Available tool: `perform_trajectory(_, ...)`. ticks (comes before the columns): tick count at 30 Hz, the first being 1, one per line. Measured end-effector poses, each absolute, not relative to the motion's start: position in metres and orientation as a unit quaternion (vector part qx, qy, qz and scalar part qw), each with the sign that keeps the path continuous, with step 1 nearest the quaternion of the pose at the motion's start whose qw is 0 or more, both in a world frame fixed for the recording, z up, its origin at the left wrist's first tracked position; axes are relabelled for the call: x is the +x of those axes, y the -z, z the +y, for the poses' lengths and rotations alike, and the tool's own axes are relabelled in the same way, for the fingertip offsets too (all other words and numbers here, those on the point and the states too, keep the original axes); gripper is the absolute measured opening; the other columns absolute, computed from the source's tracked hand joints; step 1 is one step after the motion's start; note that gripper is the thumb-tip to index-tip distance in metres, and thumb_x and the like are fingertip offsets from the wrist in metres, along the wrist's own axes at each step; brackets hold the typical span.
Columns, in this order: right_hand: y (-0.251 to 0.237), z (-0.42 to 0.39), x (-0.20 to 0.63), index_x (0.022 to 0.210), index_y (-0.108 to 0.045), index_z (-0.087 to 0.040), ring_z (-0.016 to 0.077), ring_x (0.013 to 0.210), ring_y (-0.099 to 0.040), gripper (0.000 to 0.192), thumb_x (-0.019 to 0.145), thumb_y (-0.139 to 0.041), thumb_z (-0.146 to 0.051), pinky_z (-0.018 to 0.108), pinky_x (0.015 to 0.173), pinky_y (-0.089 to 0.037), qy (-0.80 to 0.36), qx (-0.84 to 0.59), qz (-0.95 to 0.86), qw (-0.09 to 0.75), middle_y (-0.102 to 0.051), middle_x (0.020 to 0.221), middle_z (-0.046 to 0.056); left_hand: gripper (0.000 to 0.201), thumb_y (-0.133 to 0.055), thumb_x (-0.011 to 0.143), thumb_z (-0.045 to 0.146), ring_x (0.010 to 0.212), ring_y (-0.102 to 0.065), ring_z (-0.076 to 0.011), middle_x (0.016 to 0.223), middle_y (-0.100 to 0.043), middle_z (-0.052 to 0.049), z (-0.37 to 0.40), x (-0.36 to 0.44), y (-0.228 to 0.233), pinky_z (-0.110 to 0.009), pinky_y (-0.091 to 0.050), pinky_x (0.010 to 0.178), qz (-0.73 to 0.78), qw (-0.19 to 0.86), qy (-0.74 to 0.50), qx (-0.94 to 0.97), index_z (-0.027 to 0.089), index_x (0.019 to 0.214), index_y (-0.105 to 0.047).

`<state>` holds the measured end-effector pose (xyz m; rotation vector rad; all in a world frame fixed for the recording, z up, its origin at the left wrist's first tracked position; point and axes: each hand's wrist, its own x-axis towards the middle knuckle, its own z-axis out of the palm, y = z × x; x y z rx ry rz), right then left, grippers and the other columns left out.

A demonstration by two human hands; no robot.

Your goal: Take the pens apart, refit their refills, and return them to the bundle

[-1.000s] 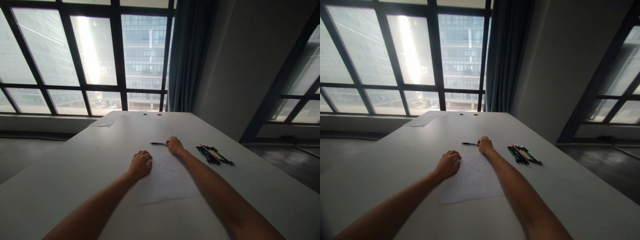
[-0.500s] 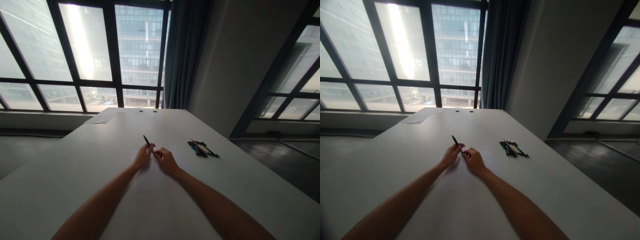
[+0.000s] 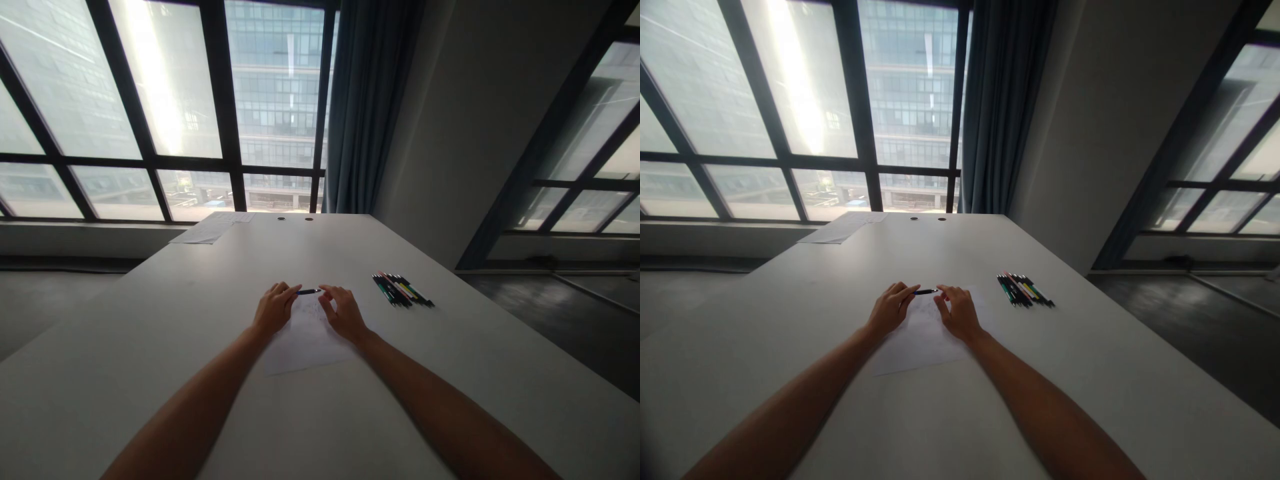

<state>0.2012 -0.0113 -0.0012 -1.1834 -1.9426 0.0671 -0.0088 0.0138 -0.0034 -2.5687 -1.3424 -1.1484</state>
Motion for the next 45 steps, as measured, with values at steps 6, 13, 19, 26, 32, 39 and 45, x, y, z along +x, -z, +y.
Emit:
perform_trajectory(6,0.005,-0.002,0.205,0.104,-0.066,-0.020,0.0223,0.090,-0.062,0.023,0.096,-0.047,-0.029,0.038,0.086,-0.039,-0.011,-0.460,-0.797,0.391,-0.071,0.096,0.007,0.028,-0.047,0.097,0.032,0.088,-0.058,-0.0183,0.093,-0.066,-0.007,0.016,-0.008,0.007,-0.033,-0.051,0.082,-0.387,0.038,0.375,-0.842,0.024,0.112,-0.069)
perform_trajectory(13,0.007,0.010,0.211,0.094,-0.066,-0.020,0.0216,0.087,-0.061,0.010,0.089,-0.057,-0.020,0.037,0.085,-0.037,0.003,-0.466,-0.789,0.400,-0.070,0.090,0.005,0.017,-0.058,0.091,0.032,0.089,-0.062,-0.0201,0.094,-0.067,-0.006,0.013,-0.008,0.006,-0.034,-0.051,0.081,-0.410,0.043,0.385,-0.826,0.021,0.100,-0.068)
perform_trajectory(19,0.010,0.020,0.212,0.089,-0.063,-0.019,0.0203,0.083,-0.059,0.009,0.084,-0.059,-0.012,0.036,0.082,-0.037,-0.004,-0.478,-0.763,0.435,-0.068,0.086,0.004,0.013,-0.062,0.089,0.030,0.087,-0.065,-0.0197,0.093,-0.068,-0.004,0.019,-0.013,0.009,-0.032,-0.053,0.079,-0.449,-0.002,0.385,-0.806,0.022,0.097,-0.066)
perform_trajectory(26,0.013,0.020,0.211,0.086,-0.062,-0.019,0.0195,0.082,-0.058,0.010,0.082,-0.060,-0.010,0.035,0.081,-0.036,0.001,-0.493,-0.752,0.438,-0.067,0.084,0.003,0.013,-0.065,0.085,0.024,0.082,-0.064,-0.0173,0.094,-0.069,-0.004,0.022,-0.017,0.012,-0.029,-0.053,0.073,-0.461,-0.020,0.418,-0.783,0.021,0.097,-0.065)
perform_trajectory(32,0.014,0.019,0.211,0.086,-0.063,-0.019,0.0202,0.083,-0.059,0.010,0.081,-0.060,-0.011,0.035,0.081,-0.037,0.011,-0.500,-0.753,0.428,-0.068,0.085,0.004,0.013,-0.069,0.082,0.021,0.082,-0.063,-0.0173,0.091,-0.068,-0.003,0.019,-0.014,0.010,-0.029,-0.052,0.070,-0.452,-0.004,0.436,-0.779,0.021,0.095,-0.066)
perform_trajectory(39,0.016,0.021,0.212,0.095,-0.068,-0.018,0.0210,0.092,-0.059,0.015,0.087,-0.056,-0.013,0.035,0.084,-0.036,0.005,-0.503,-0.768,0.397,-0.070,0.094,0.005,0.009,-0.066,0.082,0.016,0.079,-0.061,-0.0153,0.090,-0.066,-0.002,0.019,-0.014,0.010,-0.026,-0.052,0.067,-0.439,-0.013,0.472,-0.764,0.021,0.089,-0.065)
perform_trajectory(45,0.014,0.020,0.213,0.093,-0.067,-0.018,0.0207,0.090,-0.059,0.009,0.086,-0.062,-0.016,0.035,0.084,-0.035,0.006,-0.501,-0.766,0.402,-0.069,0.091,0.005,0.009,-0.067,0.084,0.022,0.073,-0.059,-0.0144,0.091,-0.067,-0.002,0.020,-0.014,0.010,-0.027,-0.049,0.067,-0.457,0.002,0.463,-0.759,0.021,0.093,-0.065)
